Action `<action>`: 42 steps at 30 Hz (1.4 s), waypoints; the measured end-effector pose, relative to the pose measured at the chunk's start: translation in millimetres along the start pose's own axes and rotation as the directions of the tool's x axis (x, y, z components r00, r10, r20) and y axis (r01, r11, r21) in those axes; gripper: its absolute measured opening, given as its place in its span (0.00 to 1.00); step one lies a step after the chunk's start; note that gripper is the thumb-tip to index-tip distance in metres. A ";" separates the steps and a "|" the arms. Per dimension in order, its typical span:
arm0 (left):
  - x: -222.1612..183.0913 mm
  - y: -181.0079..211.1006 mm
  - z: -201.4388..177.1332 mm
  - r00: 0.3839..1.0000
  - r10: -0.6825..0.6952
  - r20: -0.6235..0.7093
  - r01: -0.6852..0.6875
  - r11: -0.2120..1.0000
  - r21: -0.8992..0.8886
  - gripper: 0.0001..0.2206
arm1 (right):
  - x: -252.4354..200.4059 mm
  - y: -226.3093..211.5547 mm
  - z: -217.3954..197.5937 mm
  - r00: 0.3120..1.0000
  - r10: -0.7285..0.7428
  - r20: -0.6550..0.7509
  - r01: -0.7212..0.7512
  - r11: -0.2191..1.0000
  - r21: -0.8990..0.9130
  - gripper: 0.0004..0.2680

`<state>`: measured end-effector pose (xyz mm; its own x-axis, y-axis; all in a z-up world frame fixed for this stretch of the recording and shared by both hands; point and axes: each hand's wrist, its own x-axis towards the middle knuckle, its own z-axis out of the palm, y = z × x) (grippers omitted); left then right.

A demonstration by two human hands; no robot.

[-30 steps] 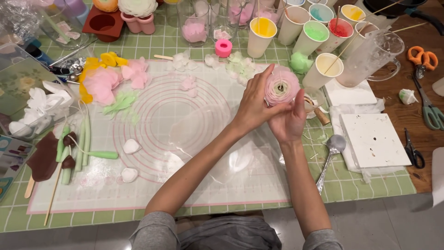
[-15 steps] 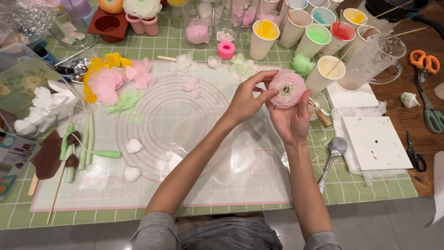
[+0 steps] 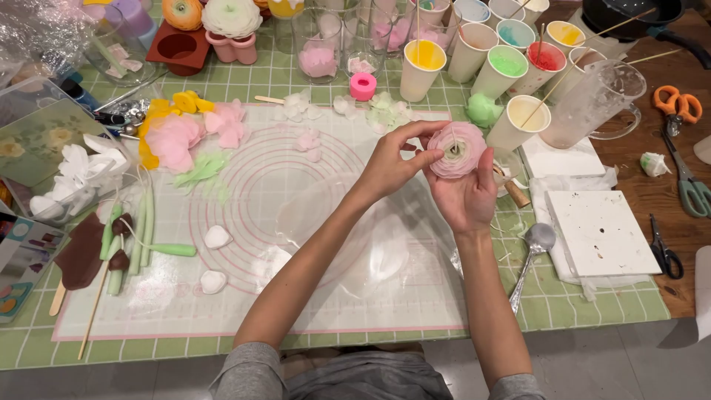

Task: Assembling a decorative wax flower by attaching individual wax petals to a core.

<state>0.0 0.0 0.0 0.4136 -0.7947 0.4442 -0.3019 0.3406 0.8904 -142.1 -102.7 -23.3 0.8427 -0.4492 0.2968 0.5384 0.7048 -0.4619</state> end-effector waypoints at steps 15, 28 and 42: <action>11.1 21.0 -244.9 0.925 0.162 -0.344 -0.122 0.983 0.135 0.08 | 5.4 -6.8 -44.4 0.975 0.201 -0.097 -0.182 0.968 0.174 0.23; -66.8 -51.1 -370.5 0.852 -0.131 -0.507 0.516 0.377 0.769 0.06 | 2.0 0.7 -9.9 0.965 0.214 -0.152 -0.241 0.952 -0.191 0.19; -69.5 -108.5 -349.4 0.890 -0.222 -0.399 0.430 0.113 0.896 0.05 | 4.3 -2.7 -24.1 0.953 0.253 -0.165 -0.245 0.967 0.065 0.20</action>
<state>304.1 193.8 -92.9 0.7778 -0.5821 0.2370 -0.6256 -0.7533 0.2031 -139.9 -119.7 -41.0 0.9398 -0.3407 0.0280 0.3138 0.8275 -0.4655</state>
